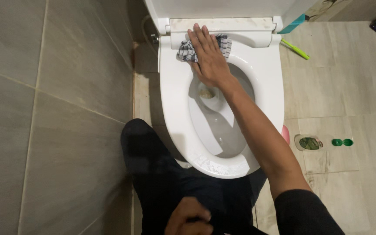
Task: The person cleans the interior and exterior of a toilet by hand with a cloth, wiping the lid, seat, and bowl base.
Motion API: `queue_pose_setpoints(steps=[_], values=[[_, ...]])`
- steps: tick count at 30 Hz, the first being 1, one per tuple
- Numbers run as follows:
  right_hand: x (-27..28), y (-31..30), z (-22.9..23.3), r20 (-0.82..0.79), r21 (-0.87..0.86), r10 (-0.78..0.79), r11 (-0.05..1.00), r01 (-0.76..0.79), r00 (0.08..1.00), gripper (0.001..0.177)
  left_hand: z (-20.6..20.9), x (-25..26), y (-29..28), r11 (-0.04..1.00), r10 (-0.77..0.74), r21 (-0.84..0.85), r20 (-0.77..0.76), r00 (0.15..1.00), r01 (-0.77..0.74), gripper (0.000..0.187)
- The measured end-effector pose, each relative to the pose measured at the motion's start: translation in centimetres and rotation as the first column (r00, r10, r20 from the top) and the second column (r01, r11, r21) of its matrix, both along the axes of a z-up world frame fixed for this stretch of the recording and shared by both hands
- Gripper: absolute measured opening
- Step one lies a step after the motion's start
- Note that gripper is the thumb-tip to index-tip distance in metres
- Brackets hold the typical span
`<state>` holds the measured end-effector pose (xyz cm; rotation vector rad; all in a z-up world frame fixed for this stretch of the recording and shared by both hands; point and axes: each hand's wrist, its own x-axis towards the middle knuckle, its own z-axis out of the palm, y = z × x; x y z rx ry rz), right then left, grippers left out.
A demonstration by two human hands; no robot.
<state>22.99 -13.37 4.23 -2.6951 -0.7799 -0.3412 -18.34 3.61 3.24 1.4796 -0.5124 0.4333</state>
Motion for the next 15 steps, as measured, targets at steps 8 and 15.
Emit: queue_pose_setpoints(steps=[8,15], values=[[-1.8,4.2,-1.8,0.274,-0.011,0.103,0.995,-0.104,0.956,0.074,-1.3,2.6,7.9,0.916,0.307,0.307,-0.121,0.944,-0.258,0.01],[-3.7,7.2,-0.5,-0.294,0.098,0.252,0.968,-0.233,0.922,0.063,-1.2,13.6,7.8,0.918,0.387,-0.013,-0.178,0.905,-0.396,0.023]])
